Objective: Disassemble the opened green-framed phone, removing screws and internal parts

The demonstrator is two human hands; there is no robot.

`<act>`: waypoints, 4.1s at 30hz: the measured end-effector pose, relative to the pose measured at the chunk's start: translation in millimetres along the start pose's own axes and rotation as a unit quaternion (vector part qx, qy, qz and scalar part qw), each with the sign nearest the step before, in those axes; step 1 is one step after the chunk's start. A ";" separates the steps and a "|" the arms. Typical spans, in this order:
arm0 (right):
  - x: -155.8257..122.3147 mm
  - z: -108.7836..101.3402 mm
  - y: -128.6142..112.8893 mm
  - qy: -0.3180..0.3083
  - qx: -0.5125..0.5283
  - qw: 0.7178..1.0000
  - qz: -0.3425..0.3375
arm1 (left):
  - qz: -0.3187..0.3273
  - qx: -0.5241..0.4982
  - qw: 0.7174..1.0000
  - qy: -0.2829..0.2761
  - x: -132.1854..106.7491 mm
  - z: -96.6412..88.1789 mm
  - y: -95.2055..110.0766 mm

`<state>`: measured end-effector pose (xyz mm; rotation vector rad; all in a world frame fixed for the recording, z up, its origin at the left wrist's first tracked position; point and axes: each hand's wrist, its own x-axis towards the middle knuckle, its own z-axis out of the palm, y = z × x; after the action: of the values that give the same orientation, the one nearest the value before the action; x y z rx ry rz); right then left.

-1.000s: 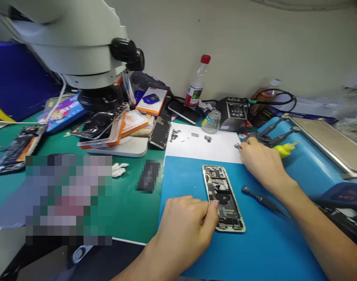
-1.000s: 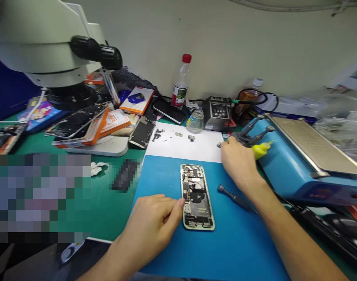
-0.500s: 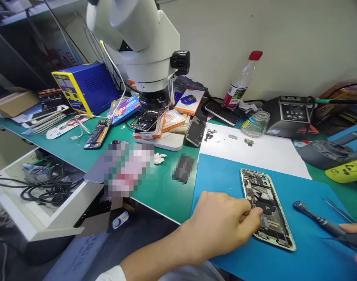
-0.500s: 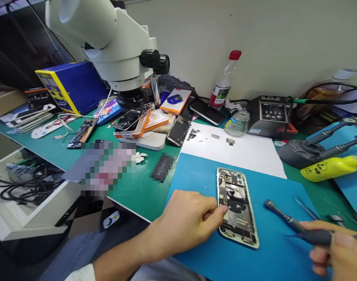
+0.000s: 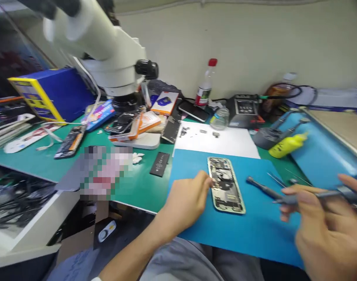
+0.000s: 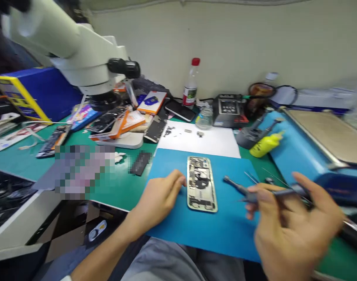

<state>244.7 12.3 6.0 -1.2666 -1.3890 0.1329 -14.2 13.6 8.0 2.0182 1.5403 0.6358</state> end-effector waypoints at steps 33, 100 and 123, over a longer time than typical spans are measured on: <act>-24.7 33.3 -11.3 -0.190 0.012 0.966 -0.174 | 0.017 -0.046 0.998 -0.028 -3.8 2.8 -0.1; -31.4 26.4 -14.2 -0.130 0.031 0.985 -0.109 | 0.017 -0.211 0.977 -0.008 -6.0 0.8 -0.2; -31.2 25.5 -14.0 -0.133 0.030 0.987 -0.090 | 0.010 -0.151 0.989 0.004 -3.3 1.6 0.7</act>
<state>208.3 -1.1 -11.8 -1.0964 -1.7096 0.2233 -13.5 10.0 7.0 1.8067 1.3384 0.8316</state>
